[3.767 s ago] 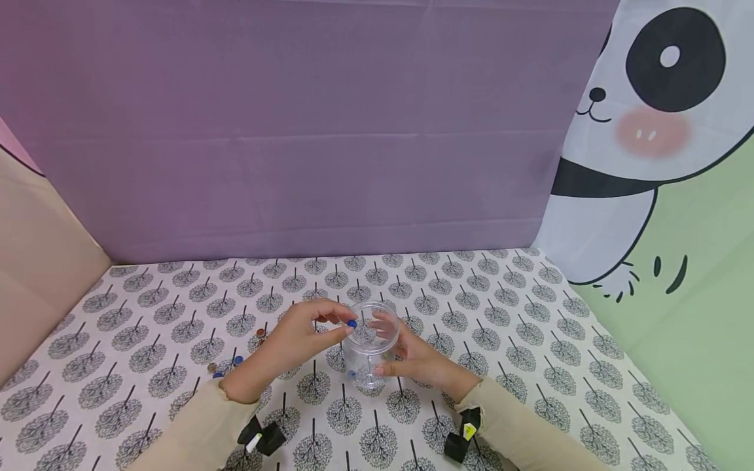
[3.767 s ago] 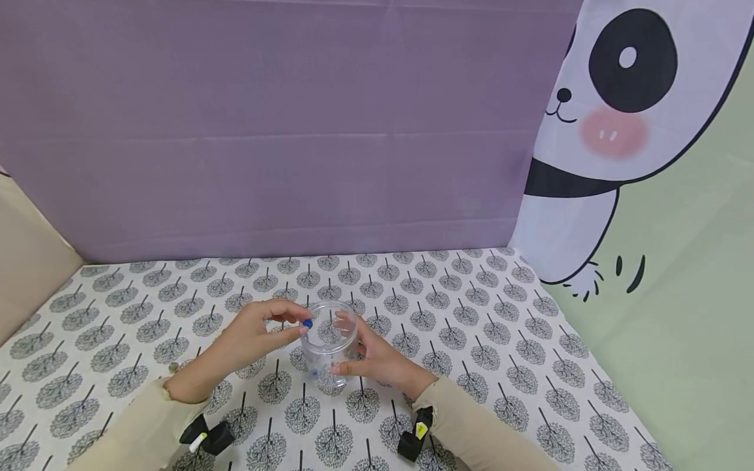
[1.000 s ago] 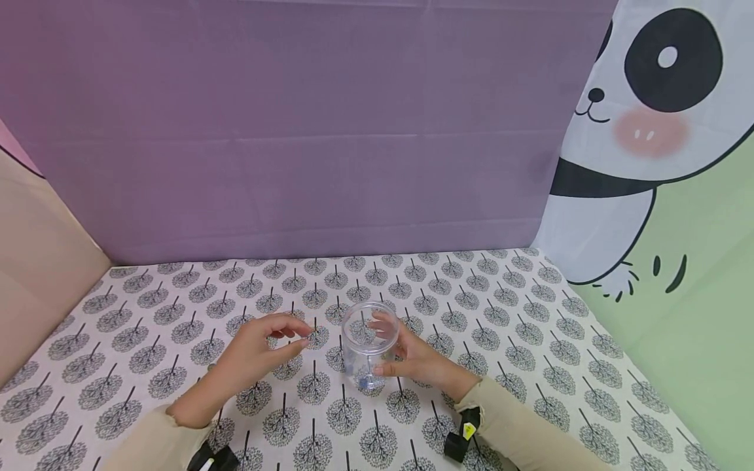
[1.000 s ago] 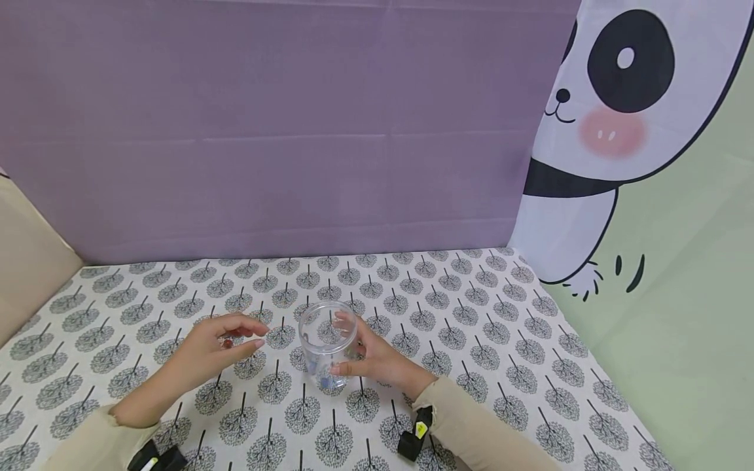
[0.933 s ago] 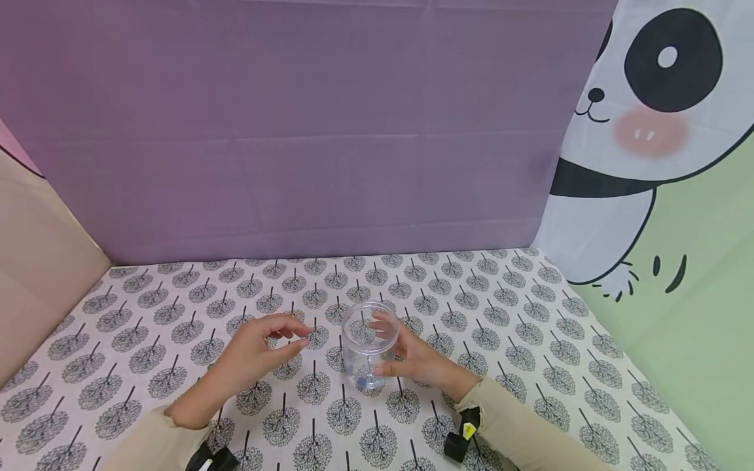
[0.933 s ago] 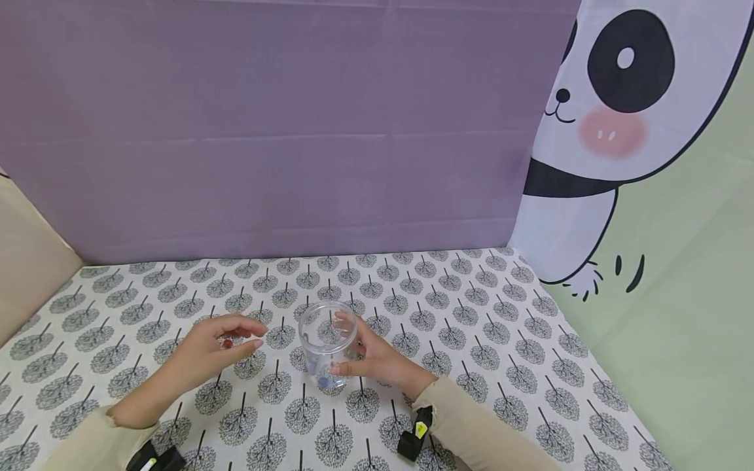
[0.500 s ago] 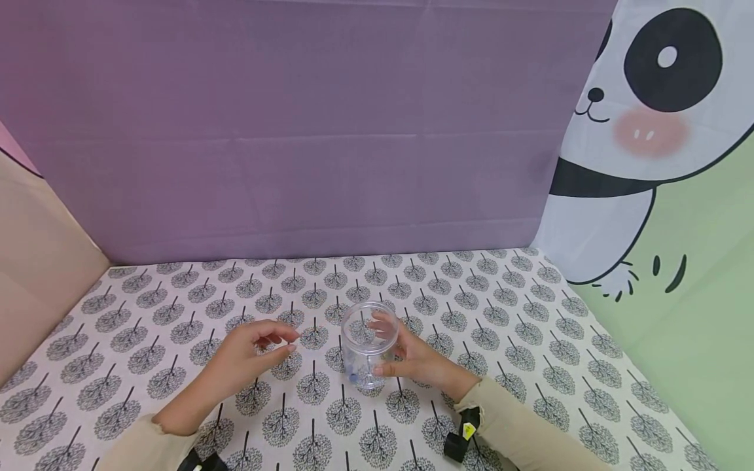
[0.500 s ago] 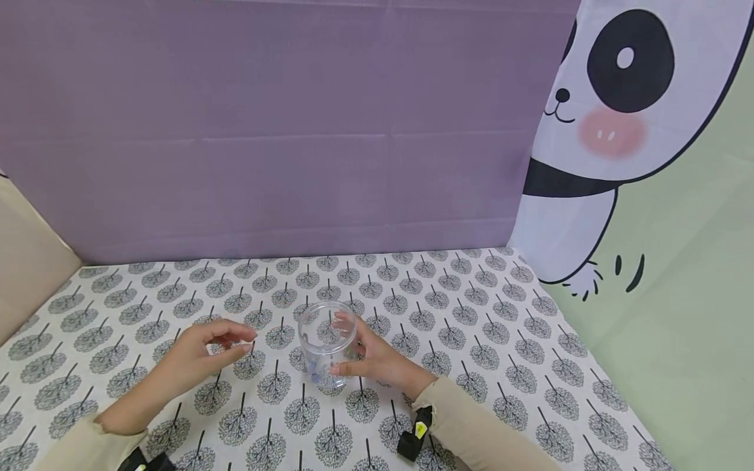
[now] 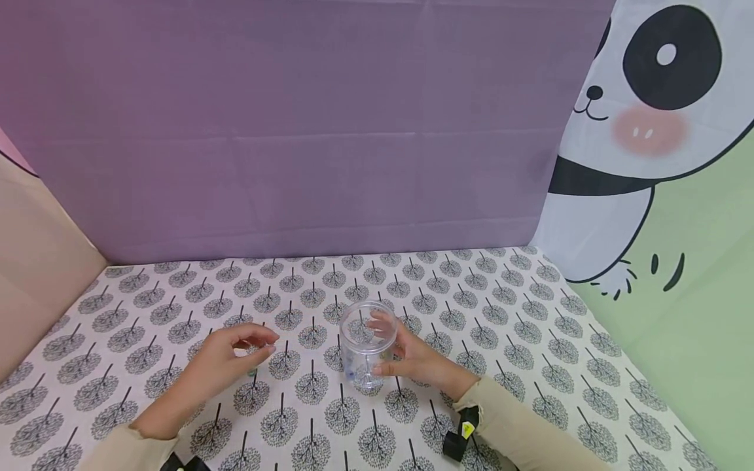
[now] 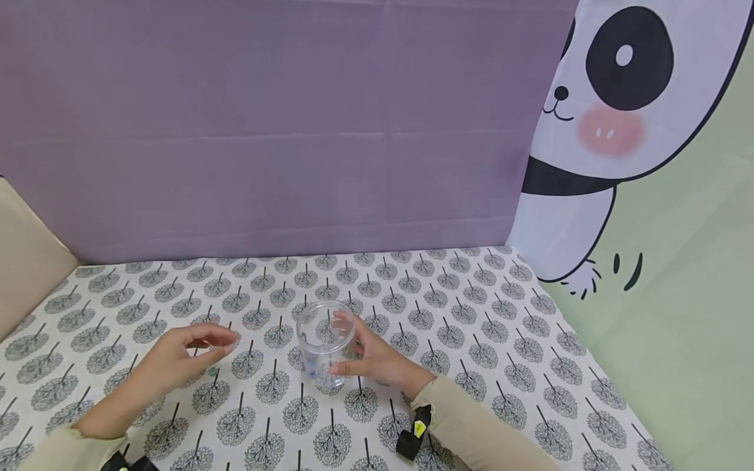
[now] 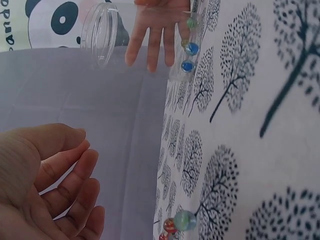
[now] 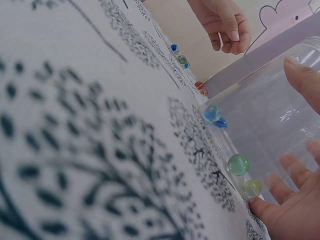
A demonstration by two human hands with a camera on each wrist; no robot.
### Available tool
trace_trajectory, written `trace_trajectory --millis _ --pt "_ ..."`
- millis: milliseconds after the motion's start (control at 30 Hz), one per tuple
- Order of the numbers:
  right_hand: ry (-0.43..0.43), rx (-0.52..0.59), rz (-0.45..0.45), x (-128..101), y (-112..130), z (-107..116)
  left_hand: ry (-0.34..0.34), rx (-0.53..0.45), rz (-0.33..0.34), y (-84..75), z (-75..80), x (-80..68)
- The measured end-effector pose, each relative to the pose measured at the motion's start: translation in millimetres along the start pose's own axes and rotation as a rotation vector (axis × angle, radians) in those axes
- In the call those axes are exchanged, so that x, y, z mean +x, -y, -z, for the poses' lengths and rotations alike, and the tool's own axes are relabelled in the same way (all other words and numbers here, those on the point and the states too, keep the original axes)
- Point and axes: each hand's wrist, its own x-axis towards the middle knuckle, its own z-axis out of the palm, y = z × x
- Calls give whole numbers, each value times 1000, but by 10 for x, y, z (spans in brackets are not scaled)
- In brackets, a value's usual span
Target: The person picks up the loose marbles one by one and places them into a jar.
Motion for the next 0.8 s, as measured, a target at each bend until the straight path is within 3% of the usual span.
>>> trace_trajectory --millis 533,800 --pt "2 3 0 7 6 4 -13 13 -9 187 103 -64" --pt "6 28 -12 6 10 1 21 6 61 245 142 -99"
